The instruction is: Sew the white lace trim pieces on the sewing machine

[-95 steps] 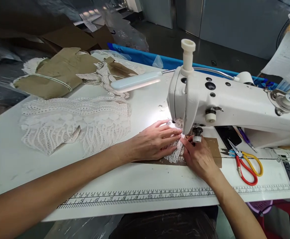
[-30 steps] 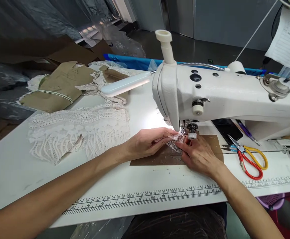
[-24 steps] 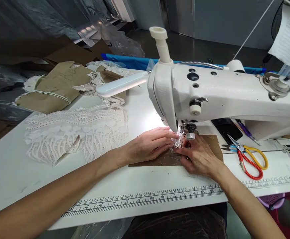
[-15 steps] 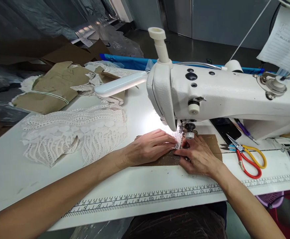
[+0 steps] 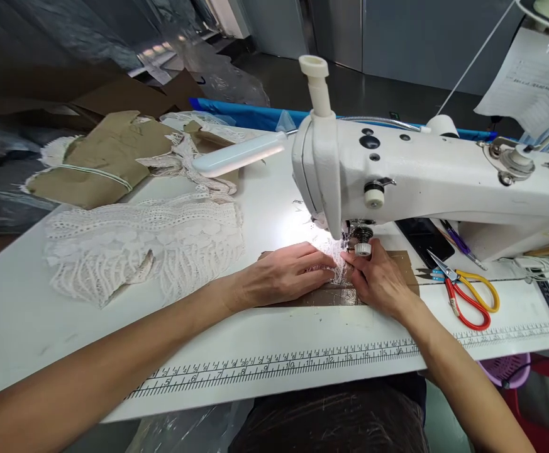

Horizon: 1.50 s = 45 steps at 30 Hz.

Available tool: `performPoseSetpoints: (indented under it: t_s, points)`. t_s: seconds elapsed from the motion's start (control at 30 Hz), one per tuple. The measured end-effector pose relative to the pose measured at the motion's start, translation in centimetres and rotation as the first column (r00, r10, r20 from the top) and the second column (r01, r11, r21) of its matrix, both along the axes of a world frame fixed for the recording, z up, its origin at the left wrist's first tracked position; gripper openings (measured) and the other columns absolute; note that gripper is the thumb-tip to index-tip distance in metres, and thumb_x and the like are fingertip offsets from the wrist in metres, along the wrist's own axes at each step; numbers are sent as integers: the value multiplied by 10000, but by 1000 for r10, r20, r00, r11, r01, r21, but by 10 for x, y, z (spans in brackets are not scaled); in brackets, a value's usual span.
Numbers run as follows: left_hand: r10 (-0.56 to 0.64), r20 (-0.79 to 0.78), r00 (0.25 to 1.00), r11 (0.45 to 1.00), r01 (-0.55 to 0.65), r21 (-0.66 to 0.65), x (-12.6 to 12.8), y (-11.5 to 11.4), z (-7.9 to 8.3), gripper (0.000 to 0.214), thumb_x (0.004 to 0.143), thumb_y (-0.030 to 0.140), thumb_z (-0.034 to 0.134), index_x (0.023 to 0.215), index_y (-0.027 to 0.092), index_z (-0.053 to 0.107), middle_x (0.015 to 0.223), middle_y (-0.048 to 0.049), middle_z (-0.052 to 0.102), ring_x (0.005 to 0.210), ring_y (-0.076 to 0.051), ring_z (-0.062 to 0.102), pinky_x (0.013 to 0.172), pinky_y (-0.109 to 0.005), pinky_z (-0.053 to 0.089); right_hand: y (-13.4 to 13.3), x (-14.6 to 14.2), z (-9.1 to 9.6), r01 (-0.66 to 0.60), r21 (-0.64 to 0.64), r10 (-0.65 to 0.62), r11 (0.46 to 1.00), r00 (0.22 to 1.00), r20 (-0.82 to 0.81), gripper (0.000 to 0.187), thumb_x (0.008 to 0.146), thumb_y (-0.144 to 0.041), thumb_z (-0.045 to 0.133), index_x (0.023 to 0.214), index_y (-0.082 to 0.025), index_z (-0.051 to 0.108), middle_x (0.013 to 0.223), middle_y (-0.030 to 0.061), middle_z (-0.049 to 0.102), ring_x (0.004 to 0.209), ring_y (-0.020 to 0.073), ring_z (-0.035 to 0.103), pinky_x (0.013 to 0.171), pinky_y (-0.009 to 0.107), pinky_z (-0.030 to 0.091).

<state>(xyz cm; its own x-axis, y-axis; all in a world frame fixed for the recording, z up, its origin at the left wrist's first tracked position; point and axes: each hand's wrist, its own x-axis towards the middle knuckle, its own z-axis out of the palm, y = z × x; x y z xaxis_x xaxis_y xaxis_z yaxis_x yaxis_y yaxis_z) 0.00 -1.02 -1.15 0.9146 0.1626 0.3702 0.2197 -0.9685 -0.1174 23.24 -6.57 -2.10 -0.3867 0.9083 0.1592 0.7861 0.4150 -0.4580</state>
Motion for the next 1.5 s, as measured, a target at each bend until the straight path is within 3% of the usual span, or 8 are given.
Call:
performPoseSetpoints:
  t_s: [0.2, 0.4, 0.57, 0.87, 1.23, 1.5]
  points:
    - [-41, 18, 999, 999, 42, -32, 2, 0, 1, 255, 1013, 109, 396, 865, 179, 591, 876, -48, 663, 748, -152, 566, 713, -310, 470, -1, -4, 0, -14, 15, 13, 1000, 999, 51, 400, 947, -212, 481, 1323, -197, 618, 1115, 158, 538, 969, 264, 589, 842, 437, 566]
    - [-53, 18, 998, 998, 53, 36, 2, -1, 2, 269, 1001, 84, 403, 831, 176, 591, 854, -43, 669, 685, -143, 552, 649, -294, 472, -1, -3, -1, -3, 40, 1, 999, 999, 52, 409, 947, -212, 471, 1332, -220, 608, 1094, 137, 524, 982, 257, 569, 853, 433, 563]
    - [-39, 19, 999, 993, 37, 113, 4, -8, 6, 254, 965, 69, 438, 799, 162, 606, 783, -35, 651, 632, -139, 527, 622, -291, 481, -1, 1, -1, -112, 71, 112, 991, 994, 11, 420, 899, -154, 524, 1271, -304, 645, 1093, 94, 494, 951, 216, 545, 862, 407, 557]
    - [1, 20, 1000, 998, 0, -66, 2, -14, 12, 179, 893, 165, 472, 849, 128, 641, 802, -64, 624, 644, -164, 520, 650, -322, 495, -1, -2, 6, -133, 87, 128, 987, 990, 61, 425, 899, -119, 506, 1269, -279, 641, 1123, 107, 525, 915, 207, 567, 779, 367, 572]
    - [39, -9, 999, 977, -40, -210, 0, -5, 7, 273, 891, 255, 449, 1054, 117, 619, 970, -101, 641, 742, -192, 562, 740, -364, 510, 3, -14, 11, -28, 60, 13, 998, 969, 248, 411, 917, -132, 480, 1298, -215, 610, 1100, 134, 610, 920, 241, 613, 759, 365, 586]
    - [44, 25, 999, 976, -37, -216, -1, 0, 6, 348, 910, 328, 458, 1117, 89, 603, 1107, -157, 645, 839, -226, 600, 792, -397, 511, 0, -7, 9, -81, 95, 68, 992, 989, 134, 420, 940, -169, 457, 1336, -238, 582, 1140, 144, 601, 932, 246, 617, 766, 382, 587]
